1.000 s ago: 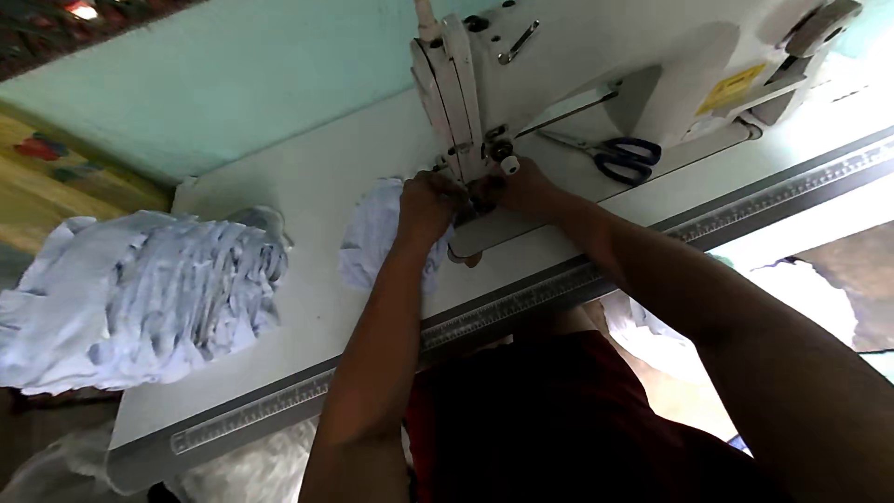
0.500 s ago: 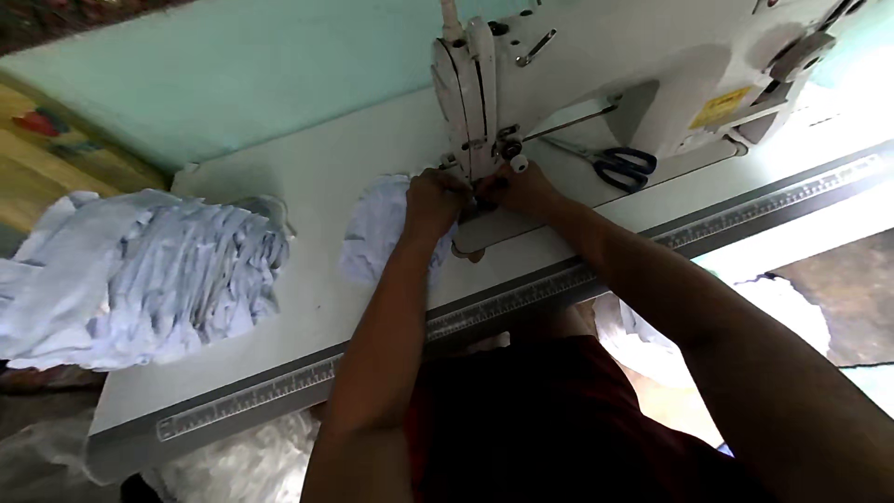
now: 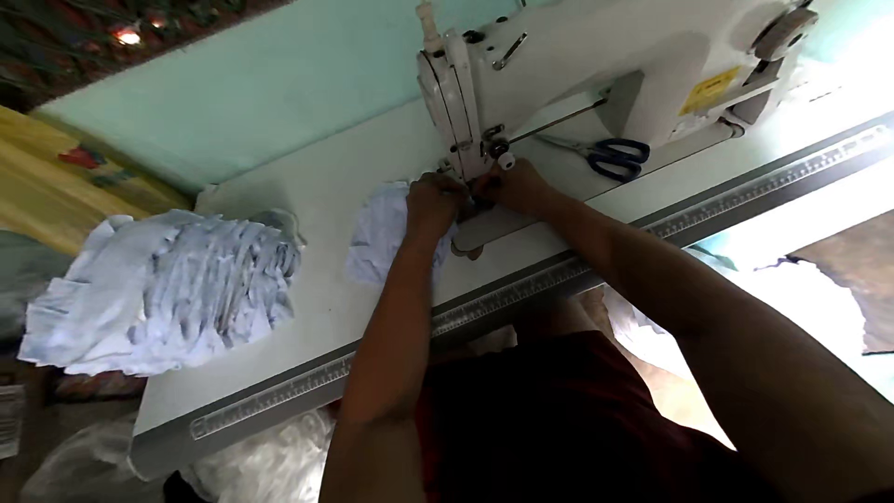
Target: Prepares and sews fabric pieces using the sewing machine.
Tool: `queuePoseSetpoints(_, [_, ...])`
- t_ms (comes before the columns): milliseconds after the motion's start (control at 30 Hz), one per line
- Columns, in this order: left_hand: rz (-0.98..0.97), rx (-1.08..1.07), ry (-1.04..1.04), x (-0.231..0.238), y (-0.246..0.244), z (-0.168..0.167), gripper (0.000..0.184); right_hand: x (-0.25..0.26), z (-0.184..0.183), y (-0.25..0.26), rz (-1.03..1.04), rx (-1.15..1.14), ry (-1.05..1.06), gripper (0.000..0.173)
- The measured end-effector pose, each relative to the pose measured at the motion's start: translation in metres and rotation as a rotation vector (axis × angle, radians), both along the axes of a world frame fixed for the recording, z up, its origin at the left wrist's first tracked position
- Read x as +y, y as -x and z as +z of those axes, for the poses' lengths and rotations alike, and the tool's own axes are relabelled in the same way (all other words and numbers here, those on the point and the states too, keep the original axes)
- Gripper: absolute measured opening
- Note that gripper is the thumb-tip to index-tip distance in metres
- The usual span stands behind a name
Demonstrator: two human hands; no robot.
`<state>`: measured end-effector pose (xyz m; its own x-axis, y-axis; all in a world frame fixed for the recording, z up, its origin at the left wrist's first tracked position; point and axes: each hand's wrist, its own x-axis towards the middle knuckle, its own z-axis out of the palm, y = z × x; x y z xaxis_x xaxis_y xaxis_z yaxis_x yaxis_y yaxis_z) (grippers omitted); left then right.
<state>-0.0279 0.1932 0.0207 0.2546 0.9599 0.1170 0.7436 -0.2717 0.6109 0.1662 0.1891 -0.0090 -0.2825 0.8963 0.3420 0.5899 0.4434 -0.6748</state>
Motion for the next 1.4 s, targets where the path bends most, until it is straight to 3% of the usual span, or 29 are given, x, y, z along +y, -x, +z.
queuePoseSetpoints(1400, [-0.006,-0.104,-0.003,-0.0034,-0.0002,-0.0023,0.012,0.0017,-0.0013,-0.0013,0.031,0.025,-0.019,0.010])
